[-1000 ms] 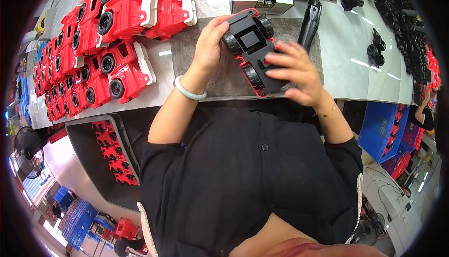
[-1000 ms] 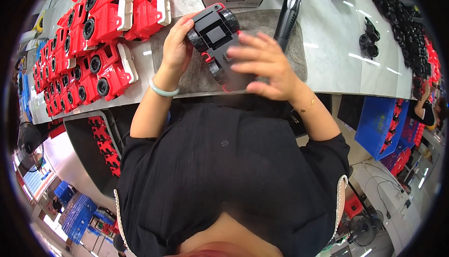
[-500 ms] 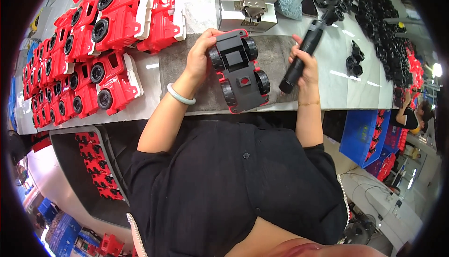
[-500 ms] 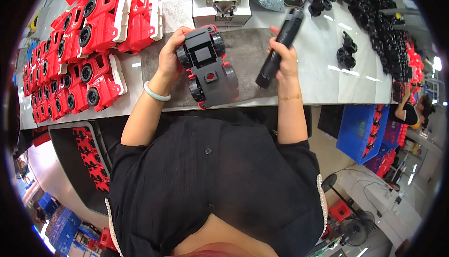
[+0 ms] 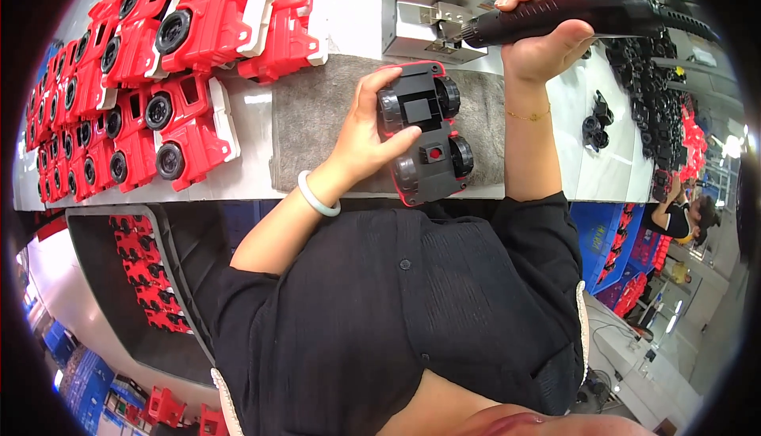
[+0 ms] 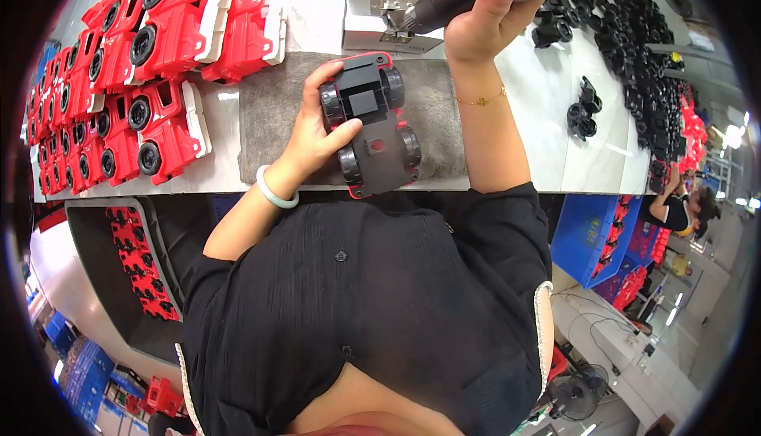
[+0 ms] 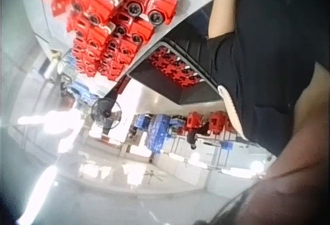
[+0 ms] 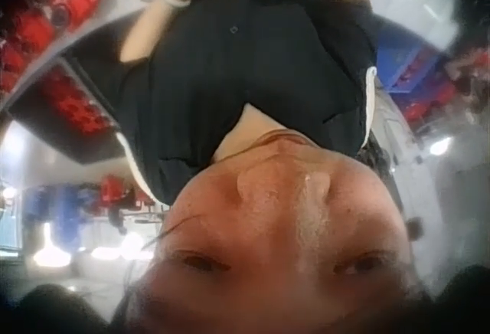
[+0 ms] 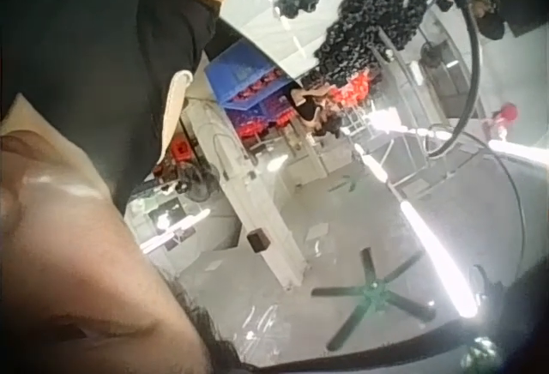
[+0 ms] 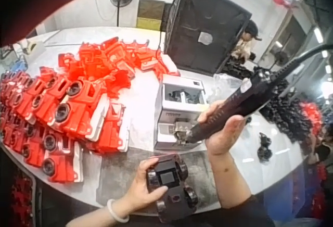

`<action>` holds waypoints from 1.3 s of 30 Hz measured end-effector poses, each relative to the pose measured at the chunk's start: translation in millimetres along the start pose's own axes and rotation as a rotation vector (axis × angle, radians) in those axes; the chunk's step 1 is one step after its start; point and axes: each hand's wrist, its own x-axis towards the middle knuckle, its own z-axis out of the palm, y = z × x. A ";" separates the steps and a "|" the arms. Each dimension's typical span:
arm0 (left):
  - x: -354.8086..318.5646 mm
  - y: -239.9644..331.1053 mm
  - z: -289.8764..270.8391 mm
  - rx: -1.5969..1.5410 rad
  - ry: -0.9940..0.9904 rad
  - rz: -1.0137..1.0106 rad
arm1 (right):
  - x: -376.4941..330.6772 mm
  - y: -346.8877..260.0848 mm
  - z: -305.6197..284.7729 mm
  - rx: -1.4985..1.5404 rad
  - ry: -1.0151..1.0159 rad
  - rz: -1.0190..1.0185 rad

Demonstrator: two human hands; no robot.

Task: The person assembles plastic toy trucks by attaching wheels and chassis parts to plastic shells with screws, using an electric screwdriver.

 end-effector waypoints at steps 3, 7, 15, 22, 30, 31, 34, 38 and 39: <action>-2.6 -5.3 -5.7 -0.057 -0.006 -0.016 | -2.8 -7.0 18.4 -0.016 -0.018 0.013; -1.7 -5.6 -7.1 -0.032 -0.012 0.012 | -2.3 -5.8 16.8 -0.001 -0.101 0.016; -5.5 -7.0 -2.8 -0.032 -0.012 0.000 | -6.0 -5.2 13.4 0.023 -0.126 0.012; 0.9 -10.7 -2.6 -0.047 -0.022 -0.002 | -3.5 -1.1 13.2 0.026 -0.150 0.036; 0.1 3.8 -10.1 0.095 0.092 0.089 | -10.6 23.4 10.8 0.358 -0.133 0.281; 13.3 5.6 -0.5 0.036 0.037 0.126 | -9.7 26.8 -18.6 0.456 0.007 0.266; 13.3 -5.4 3.5 0.041 0.058 0.200 | -14.8 43.1 -48.5 0.224 0.234 0.359; -8.6 -2.0 -0.7 0.160 0.058 0.113 | -13.4 15.7 1.2 -0.140 0.132 0.077; -7.5 0.9 0.1 0.152 0.049 0.102 | -11.0 12.5 4.9 -0.120 0.135 0.069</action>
